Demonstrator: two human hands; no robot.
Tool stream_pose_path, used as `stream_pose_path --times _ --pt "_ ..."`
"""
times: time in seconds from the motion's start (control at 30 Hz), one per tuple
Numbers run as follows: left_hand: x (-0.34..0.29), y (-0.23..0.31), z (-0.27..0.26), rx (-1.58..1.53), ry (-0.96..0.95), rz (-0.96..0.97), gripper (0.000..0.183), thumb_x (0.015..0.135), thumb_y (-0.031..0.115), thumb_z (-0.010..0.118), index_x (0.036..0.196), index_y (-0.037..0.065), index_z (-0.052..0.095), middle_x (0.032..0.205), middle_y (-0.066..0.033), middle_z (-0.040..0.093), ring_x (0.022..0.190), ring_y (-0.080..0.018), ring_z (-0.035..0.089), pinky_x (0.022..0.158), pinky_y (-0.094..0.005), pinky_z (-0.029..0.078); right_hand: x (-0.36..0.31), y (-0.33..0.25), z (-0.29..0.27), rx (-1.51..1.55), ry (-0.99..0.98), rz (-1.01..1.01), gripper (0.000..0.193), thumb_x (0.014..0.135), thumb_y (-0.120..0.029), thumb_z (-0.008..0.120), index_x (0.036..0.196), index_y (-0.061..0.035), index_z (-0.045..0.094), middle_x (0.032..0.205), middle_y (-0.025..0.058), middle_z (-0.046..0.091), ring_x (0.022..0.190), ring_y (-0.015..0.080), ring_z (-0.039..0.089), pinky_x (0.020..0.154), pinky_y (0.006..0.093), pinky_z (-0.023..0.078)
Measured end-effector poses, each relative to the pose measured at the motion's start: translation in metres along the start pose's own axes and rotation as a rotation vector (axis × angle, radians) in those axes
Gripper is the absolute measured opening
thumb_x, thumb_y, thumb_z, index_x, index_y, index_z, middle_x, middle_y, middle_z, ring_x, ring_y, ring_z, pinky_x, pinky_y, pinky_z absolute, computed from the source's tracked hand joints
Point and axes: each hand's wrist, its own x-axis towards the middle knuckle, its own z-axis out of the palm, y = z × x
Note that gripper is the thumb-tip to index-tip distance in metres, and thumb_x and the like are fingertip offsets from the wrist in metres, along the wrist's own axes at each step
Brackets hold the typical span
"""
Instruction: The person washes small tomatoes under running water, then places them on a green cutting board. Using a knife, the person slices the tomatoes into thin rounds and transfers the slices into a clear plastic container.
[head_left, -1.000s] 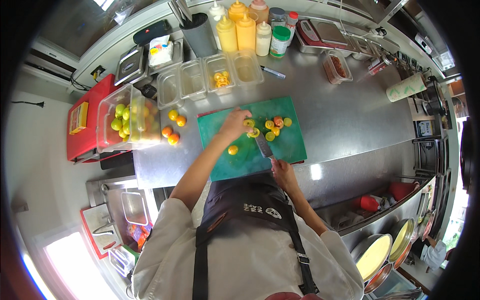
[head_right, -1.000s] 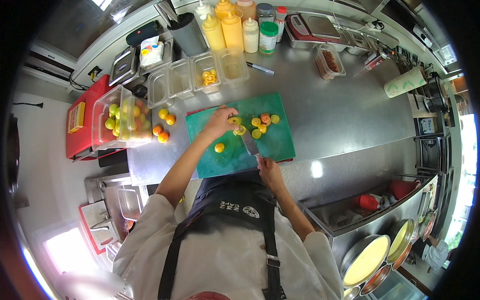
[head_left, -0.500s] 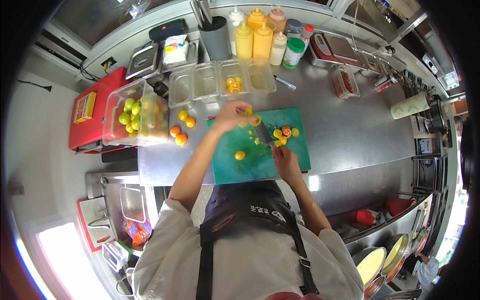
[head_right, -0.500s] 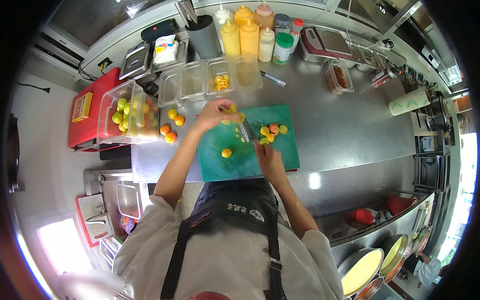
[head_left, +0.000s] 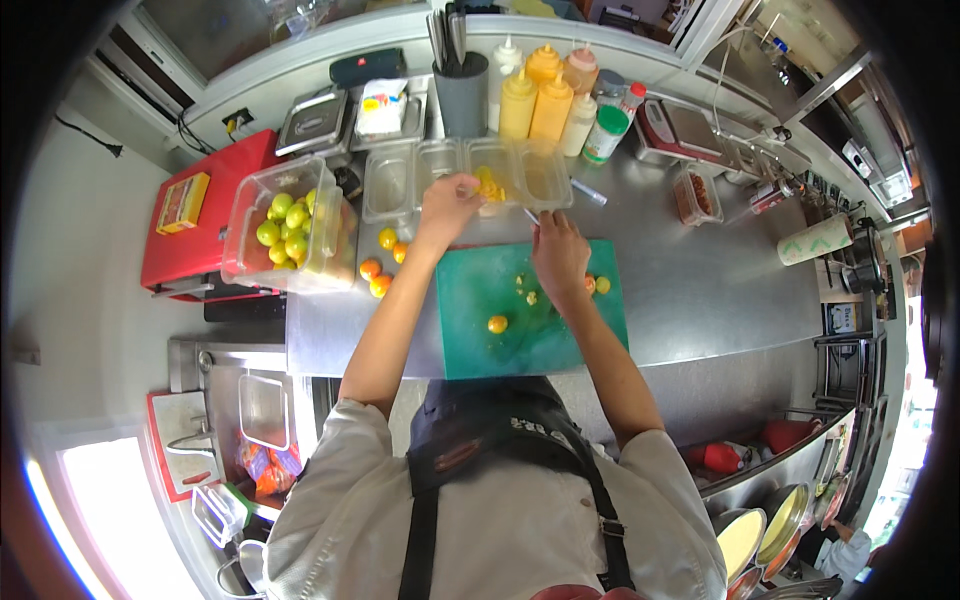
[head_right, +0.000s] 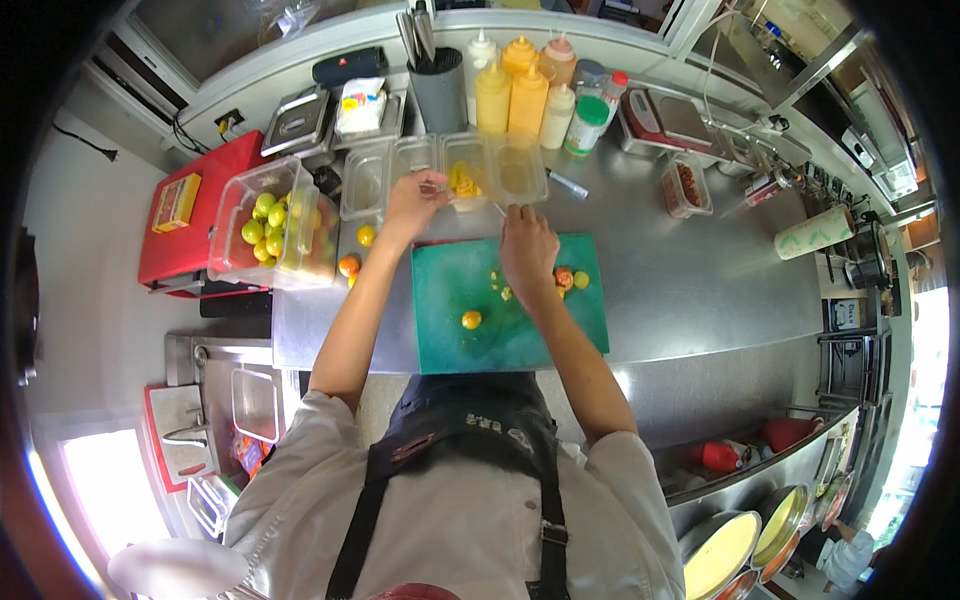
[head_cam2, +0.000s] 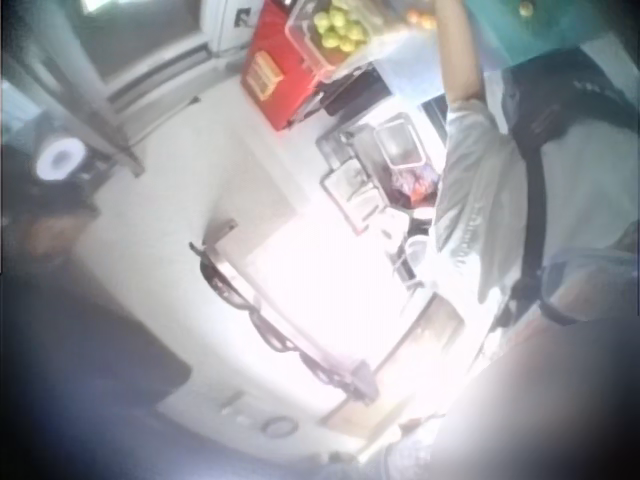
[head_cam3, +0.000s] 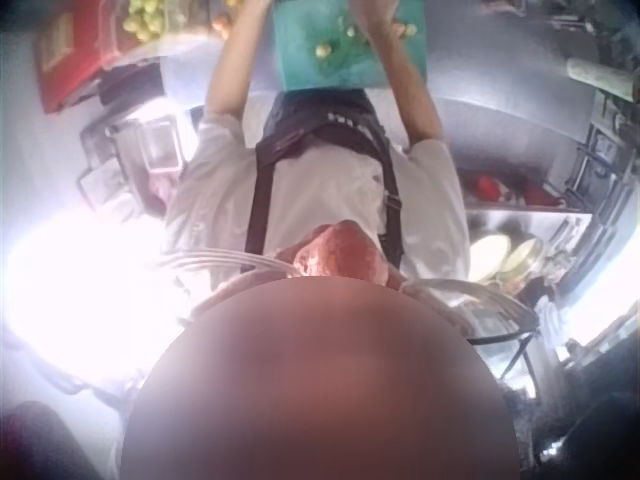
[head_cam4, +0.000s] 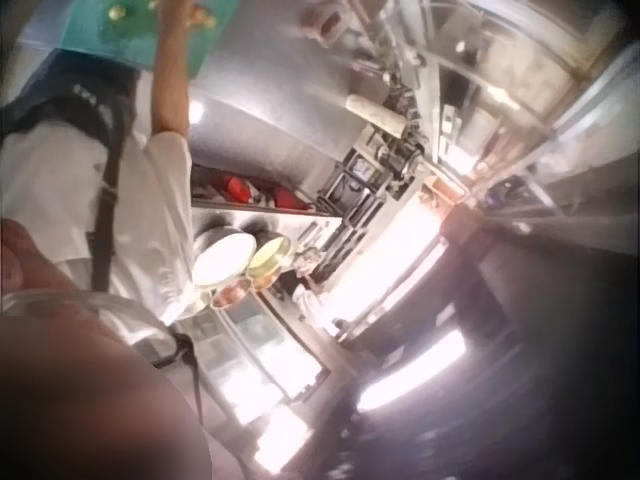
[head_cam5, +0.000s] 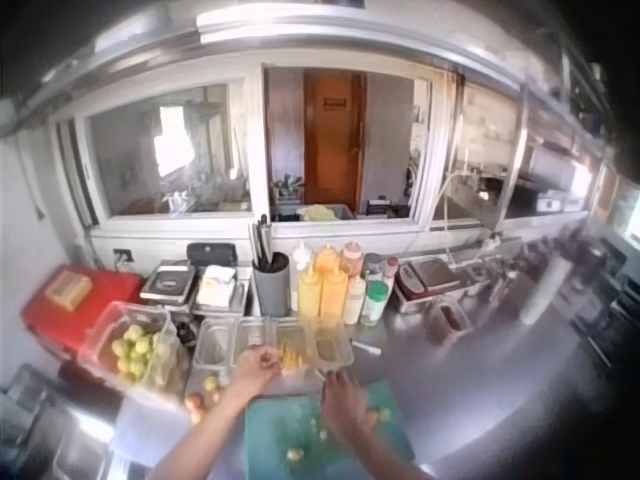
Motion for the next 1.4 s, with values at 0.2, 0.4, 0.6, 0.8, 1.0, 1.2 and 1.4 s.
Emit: stream_pose_path --times 0.2,0.4,0.6,0.8,1.0,1.2,1.4 --pt "-0.121 -0.026 0.007 0.073 -0.326 0.133 0.023 0.085 0.005 0.083 0.108 0.006 0.080 0.104 -0.0134 0.075 0.089 -0.0283 0.075 0.082 -0.0395 0.060 -0.062 0.028 -0.012 0.376 0.090 0.184 0.014 0.110 -0.020 0.061 0.113 -0.0067 0.064 0.084 0.0100 0.066 0.070 0.0273 0.067 0.064 0.0421 0.053" --pt "-0.186 -0.026 0.041 0.100 -0.405 0.175 0.016 0.086 0.004 0.080 0.102 0.004 0.077 0.104 -0.0117 0.070 0.089 -0.0311 0.073 0.080 -0.0424 0.060 -0.184 0.047 -0.058 0.917 -0.259 0.768 0.028 0.116 -0.026 0.053 0.109 -0.0018 0.065 0.069 -0.0024 0.049 0.060 0.0062 0.048 0.053 0.0276 0.038" --pt "-0.193 -0.011 0.072 -0.026 -0.590 0.248 0.011 0.089 0.002 0.075 0.100 0.002 0.076 0.101 -0.0118 0.070 0.090 -0.0315 0.072 0.080 -0.0414 0.060 -0.278 0.043 -0.078 0.832 -0.380 1.095 0.039 0.114 -0.036 0.056 0.099 -0.0012 0.066 0.068 -0.0002 0.053 0.061 0.0083 0.049 0.054 0.0308 0.039" --pt "-0.203 -0.008 0.090 -0.027 -0.655 0.284 0.005 0.091 0.001 0.075 0.096 0.000 0.076 0.101 -0.0110 0.071 0.087 -0.0302 0.073 0.076 -0.0392 0.059 -0.322 0.007 -0.036 0.825 -0.300 1.097 0.039 0.114 -0.034 0.057 0.097 0.0007 0.058 0.069 0.0087 0.054 0.065 0.0182 0.053 0.061 0.0389 0.044" --pt "-0.204 -0.005 0.088 0.013 -0.630 0.297 0.006 0.091 0.000 0.074 0.096 -0.001 0.076 0.100 -0.0107 0.072 0.087 -0.0297 0.073 0.077 -0.0386 0.059 -0.306 -0.012 -0.012 0.730 -0.240 1.011 0.039 0.115 -0.037 0.054 0.092 -0.0054 0.057 0.069 -0.0006 0.050 0.062 0.0095 0.046 0.053 0.0317 0.038" --pt "-0.203 -0.003 0.088 0.024 -0.600 0.354 0.006 0.088 0.003 0.076 0.093 0.000 0.077 0.100 -0.0101 0.073 0.092 -0.0303 0.072 0.082 -0.0401 0.058 -0.305 -0.021 -0.019 0.665 -0.222 1.016 0.035 0.113 -0.029 0.056 0.094 0.0001 0.053 0.074 0.0285 0.057 0.070 0.0512 0.059 0.063 0.0525 0.045" --pt "-0.201 -0.001 0.086 0.104 -0.595 0.365 0.004 0.087 0.009 0.075 0.086 0.007 0.078 0.096 -0.0025 0.074 0.096 -0.0268 0.067 0.082 -0.0410 0.058 -0.300 -0.025 -0.026 0.607 -0.179 0.933 0.033 0.112 -0.027 0.058 0.094 -0.0001 0.054 0.073 0.0297 0.057 0.071 0.0540 0.060 0.062 0.0545 0.044"
